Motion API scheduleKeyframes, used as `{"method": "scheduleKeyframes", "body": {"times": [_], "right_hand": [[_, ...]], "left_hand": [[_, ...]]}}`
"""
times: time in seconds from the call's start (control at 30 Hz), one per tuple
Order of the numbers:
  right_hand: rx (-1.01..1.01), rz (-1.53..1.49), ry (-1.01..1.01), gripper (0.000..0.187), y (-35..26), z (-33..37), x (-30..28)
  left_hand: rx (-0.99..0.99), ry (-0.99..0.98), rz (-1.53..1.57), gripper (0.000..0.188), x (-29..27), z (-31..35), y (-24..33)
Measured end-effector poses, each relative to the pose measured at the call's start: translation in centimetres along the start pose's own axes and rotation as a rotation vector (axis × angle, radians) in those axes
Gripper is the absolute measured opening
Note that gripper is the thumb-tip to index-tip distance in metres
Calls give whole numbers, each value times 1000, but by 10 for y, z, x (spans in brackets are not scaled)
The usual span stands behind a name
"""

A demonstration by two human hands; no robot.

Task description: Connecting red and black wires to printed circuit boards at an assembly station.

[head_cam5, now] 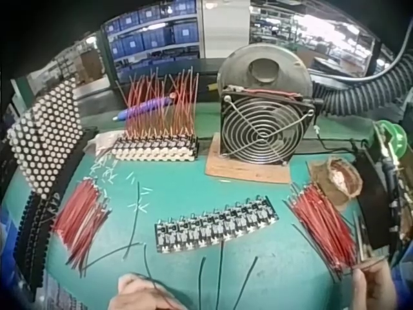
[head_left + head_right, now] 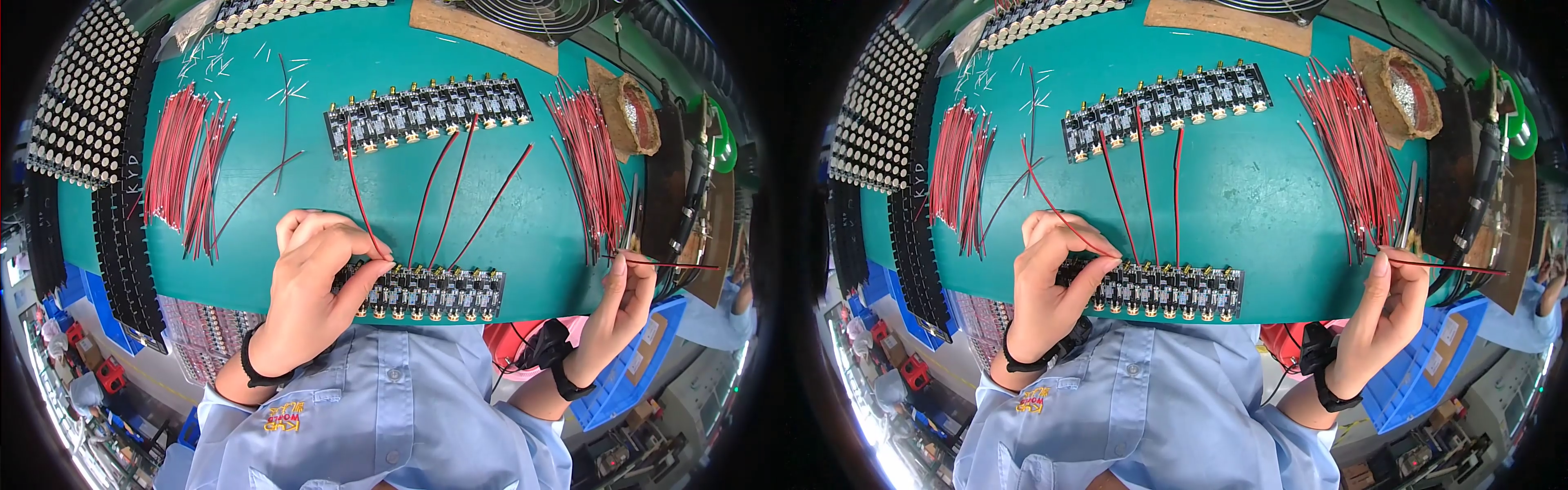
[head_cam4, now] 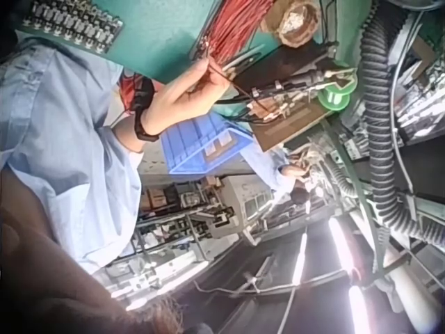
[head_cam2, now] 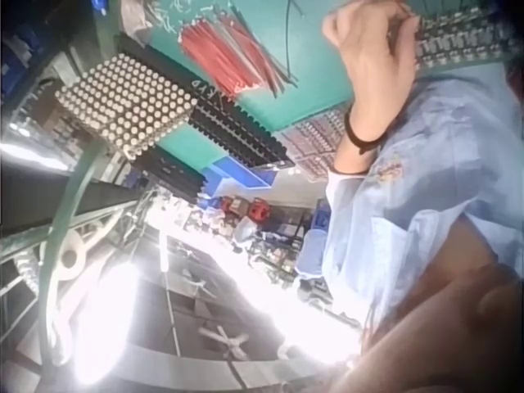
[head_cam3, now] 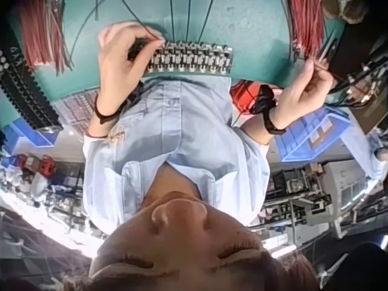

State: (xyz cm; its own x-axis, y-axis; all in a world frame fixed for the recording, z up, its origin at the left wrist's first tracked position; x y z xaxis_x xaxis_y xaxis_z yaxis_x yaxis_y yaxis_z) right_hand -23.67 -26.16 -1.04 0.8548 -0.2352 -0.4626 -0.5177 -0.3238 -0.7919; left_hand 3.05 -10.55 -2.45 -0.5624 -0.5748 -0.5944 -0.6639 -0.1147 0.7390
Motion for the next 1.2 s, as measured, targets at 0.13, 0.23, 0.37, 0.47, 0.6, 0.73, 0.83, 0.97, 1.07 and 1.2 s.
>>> {"method": "scheduleKeyframes", "body": {"times": [0.13,0.23,0.37,0.47,0.6,0.73,0.83,0.97,1.07,1.2], "right_hand": [[-7,-14,10,7,0,0,0],[-23,-16,12,7,0,0,0],[-24,-21,5,7,2,1,-1],[-1,-18,-23,7,4,3,0],[-20,-20,-12,7,2,5,1],[0,-94,-54,7,-4,9,6],[28,-185,-157,10,-13,18,16],[40,-254,-314,14,-29,35,40],[6,-223,-390,15,-33,37,52],[-59,-133,-452,14,-38,37,60]], "left_hand": [[-12,-13,-3,15,1,1,0],[-11,-8,-4,15,1,1,0],[-8,-11,-8,14,2,1,0],[-7,-13,-10,14,2,1,0],[0,-7,-16,15,1,2,1],[22,14,-36,16,0,3,3],[36,28,-36,18,0,4,4],[76,1,-65,19,1,0,12],[112,-13,-142,17,1,1,16],[103,6,-121,21,2,3,14]]}}
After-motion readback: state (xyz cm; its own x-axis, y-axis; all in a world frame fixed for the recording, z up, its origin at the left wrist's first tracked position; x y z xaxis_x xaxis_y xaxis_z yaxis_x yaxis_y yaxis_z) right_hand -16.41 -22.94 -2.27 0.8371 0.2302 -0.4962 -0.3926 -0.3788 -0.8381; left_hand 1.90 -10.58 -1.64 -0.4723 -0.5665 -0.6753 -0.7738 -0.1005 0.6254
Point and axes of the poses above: each hand's wrist, its own z-axis away from the middle knuckle, its own x-axis out of the palm, y = z × x, the point moved 9 cm from there along -z, towards the middle knuckle, and after that the axes turned 14 degrees about y, right-handed, at the moved point
